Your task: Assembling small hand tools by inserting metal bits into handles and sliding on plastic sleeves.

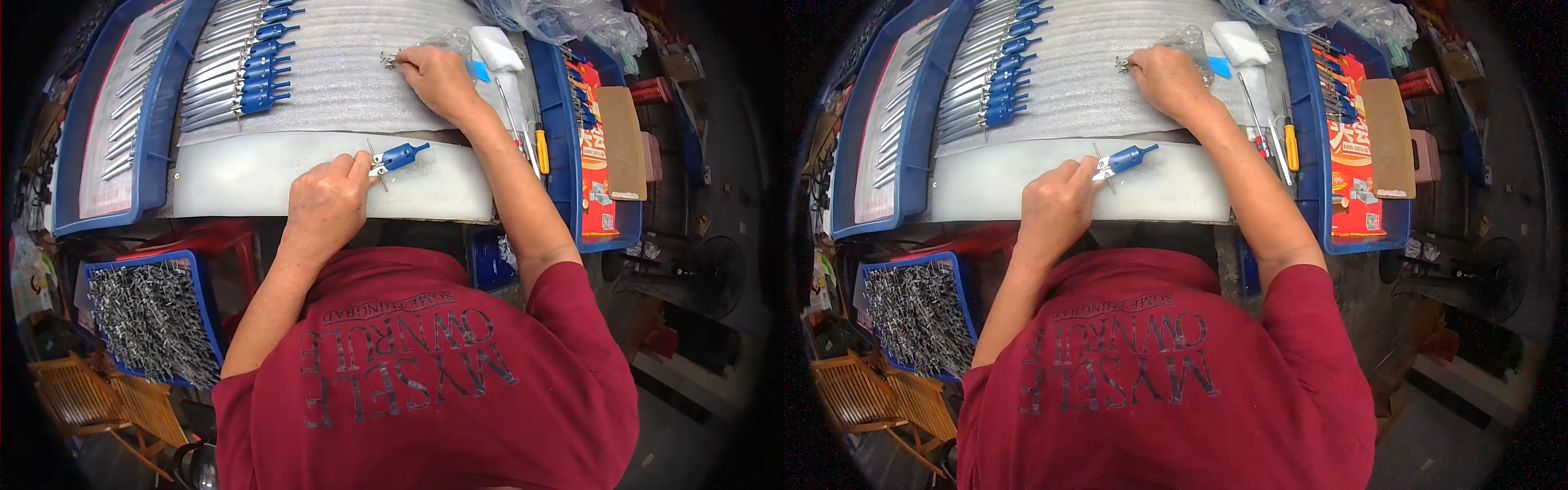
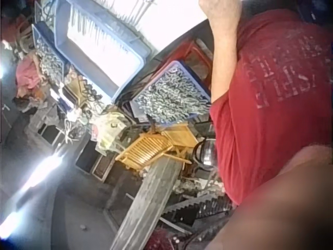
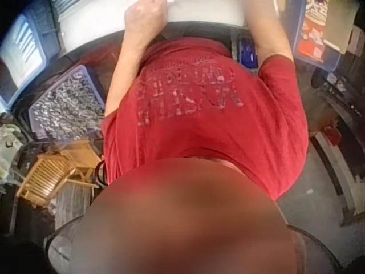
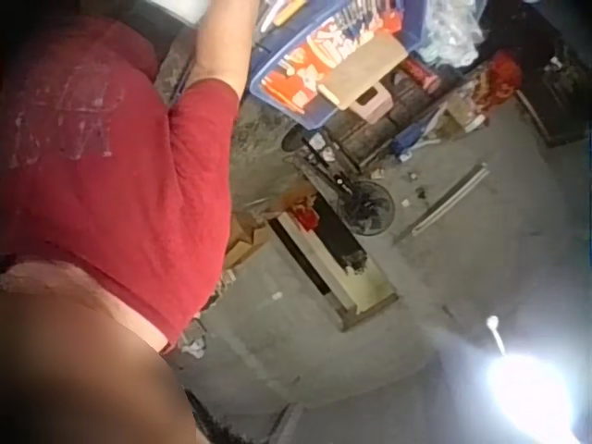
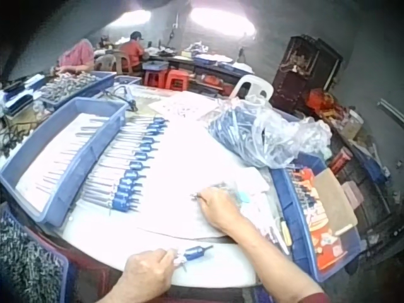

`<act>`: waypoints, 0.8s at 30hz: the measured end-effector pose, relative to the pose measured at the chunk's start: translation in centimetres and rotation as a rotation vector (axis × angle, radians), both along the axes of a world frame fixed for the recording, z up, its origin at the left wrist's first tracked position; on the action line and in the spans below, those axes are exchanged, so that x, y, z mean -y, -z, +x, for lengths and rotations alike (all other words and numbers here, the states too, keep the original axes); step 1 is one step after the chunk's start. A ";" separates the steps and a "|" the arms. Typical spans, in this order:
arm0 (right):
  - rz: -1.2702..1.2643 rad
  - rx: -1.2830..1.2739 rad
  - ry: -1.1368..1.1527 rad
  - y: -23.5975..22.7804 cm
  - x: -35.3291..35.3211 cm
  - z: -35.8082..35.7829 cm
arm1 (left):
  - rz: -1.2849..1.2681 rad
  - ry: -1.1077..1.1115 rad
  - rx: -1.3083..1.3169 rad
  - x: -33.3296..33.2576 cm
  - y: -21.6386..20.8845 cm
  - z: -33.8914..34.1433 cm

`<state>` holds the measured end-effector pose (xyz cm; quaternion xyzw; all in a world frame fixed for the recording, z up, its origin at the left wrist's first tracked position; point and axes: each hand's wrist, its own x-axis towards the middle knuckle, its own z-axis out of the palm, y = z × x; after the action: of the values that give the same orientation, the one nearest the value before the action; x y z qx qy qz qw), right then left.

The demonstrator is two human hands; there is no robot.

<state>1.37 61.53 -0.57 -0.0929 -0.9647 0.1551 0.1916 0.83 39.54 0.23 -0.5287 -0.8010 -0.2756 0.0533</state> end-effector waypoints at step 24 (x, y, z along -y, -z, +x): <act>-0.148 0.101 -0.081 -1.3 0.3 1.9 | -0.014 0.007 -0.018 0.1 0.0 0.1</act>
<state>3.30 61.23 0.75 -0.0754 -0.9620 0.2288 0.1289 0.88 39.46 0.19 -0.5344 -0.8005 -0.2655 0.0556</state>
